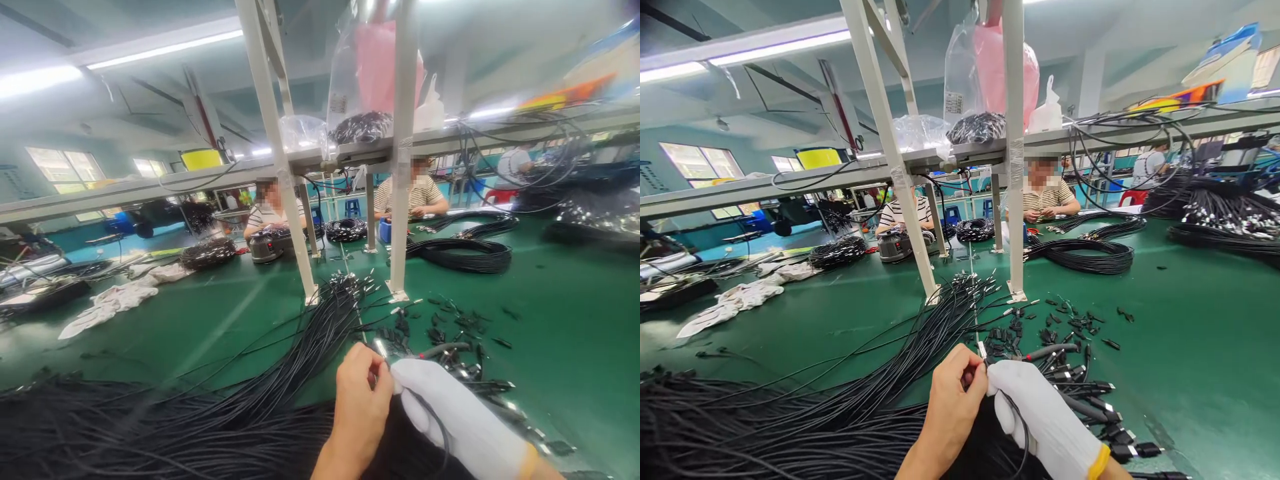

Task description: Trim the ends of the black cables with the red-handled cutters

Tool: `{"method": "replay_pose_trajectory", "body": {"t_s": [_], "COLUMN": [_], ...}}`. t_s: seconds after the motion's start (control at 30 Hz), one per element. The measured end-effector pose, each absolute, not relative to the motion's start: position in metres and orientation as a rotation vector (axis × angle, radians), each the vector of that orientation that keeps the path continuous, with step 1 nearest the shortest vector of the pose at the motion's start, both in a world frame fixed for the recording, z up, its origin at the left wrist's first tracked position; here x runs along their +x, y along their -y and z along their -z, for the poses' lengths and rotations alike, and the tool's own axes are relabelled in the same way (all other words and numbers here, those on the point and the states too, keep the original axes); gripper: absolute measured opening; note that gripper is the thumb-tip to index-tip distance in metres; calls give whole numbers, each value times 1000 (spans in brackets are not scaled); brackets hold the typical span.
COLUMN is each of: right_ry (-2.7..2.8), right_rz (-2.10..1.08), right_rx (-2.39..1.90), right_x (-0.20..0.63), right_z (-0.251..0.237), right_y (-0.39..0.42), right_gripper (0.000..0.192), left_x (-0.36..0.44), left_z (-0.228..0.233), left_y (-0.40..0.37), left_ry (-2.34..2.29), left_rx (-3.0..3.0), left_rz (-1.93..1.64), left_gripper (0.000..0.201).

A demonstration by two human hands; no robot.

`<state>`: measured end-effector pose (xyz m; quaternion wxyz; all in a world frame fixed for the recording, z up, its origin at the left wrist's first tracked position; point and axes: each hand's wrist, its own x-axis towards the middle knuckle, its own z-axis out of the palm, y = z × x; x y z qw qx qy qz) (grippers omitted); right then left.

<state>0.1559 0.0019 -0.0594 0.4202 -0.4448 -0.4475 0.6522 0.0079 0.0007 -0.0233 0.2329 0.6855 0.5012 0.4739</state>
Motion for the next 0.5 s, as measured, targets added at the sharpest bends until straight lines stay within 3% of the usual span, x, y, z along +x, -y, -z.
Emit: {"method": "replay_pose_trajectory", "body": {"t_s": [0.2, 0.43, 0.5], "right_ry": [1040, 983, 1059], "right_rz": [-1729, -1496, -1426], "right_rx": [-1047, -1046, -1040], "right_x": [152, 156, 159], "right_z": [43, 58, 62], "right_y": [9, 0, -2], "right_gripper": [39, 24, 25], "left_x": [-7, -16, -14], "left_z": [19, 25, 26], "left_y": [-10, -14, -14], "left_ry": [-1454, -1490, -1450], "left_rx": [1816, 1680, 1628], "left_rz": [-1360, -1356, -1345], "left_gripper": [18, 27, 20]}}
